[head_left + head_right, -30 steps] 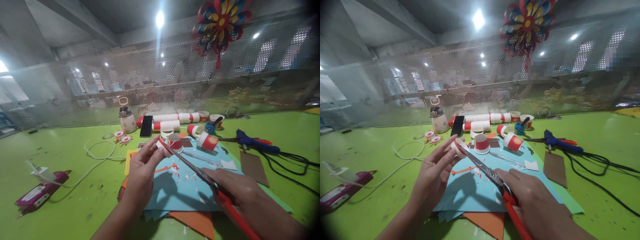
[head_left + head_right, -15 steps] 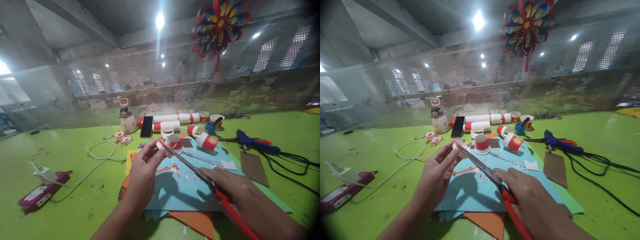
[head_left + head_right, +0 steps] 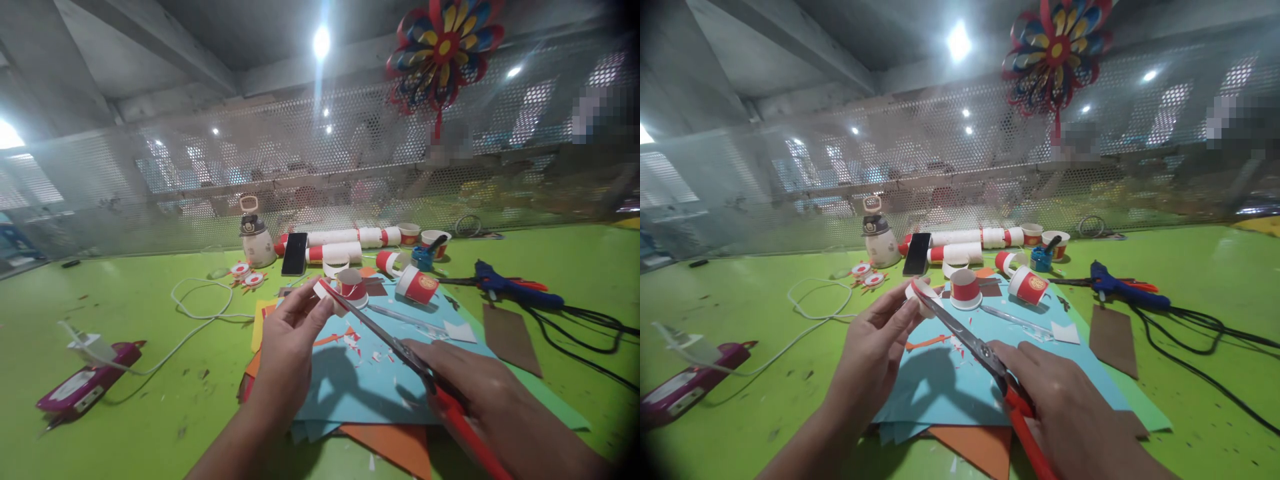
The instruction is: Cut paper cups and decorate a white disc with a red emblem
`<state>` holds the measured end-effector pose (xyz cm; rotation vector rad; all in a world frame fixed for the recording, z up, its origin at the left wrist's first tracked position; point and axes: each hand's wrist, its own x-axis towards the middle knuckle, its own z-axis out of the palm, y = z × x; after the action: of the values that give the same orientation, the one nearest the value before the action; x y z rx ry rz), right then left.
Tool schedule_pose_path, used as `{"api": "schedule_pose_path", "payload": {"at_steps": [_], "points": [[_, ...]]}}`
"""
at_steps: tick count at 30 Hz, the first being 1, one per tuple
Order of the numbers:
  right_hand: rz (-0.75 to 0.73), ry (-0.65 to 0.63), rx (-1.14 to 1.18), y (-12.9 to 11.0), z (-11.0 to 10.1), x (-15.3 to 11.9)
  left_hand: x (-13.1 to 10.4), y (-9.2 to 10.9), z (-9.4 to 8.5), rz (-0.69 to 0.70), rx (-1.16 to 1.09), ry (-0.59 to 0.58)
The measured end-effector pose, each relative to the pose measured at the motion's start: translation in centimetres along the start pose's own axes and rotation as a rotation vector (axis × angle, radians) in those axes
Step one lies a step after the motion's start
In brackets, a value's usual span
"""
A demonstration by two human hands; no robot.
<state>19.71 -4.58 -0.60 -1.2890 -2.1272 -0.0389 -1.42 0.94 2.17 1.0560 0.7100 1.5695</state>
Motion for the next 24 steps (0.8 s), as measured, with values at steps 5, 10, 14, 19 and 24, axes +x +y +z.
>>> {"api": "schedule_pose_path", "payload": {"at_steps": [5, 10, 14, 19, 24], "points": [[0.022, -0.159, 0.020, 0.15, 0.13, -0.13, -0.01, -0.17, -0.17, 0.020, 0.021, -0.005], [-0.019, -0.108, -0.035, 0.20, 0.32, -0.15, 0.01, -0.27, -0.22, 0.032, 0.026, -0.018], [-0.050, -0.073, -0.066, 0.05, 0.31, -0.03, 0.03, -0.37, -0.30, 0.040, 0.030, -0.035], [-0.031, -0.088, -0.051, -0.06, 0.09, 0.05, 0.00, -0.35, -0.31, 0.033, 0.029, -0.047], [0.004, -0.125, -0.041, 0.05, -0.11, -0.16, -0.02, 0.15, -0.10, 0.012, -0.013, -0.057]]}}
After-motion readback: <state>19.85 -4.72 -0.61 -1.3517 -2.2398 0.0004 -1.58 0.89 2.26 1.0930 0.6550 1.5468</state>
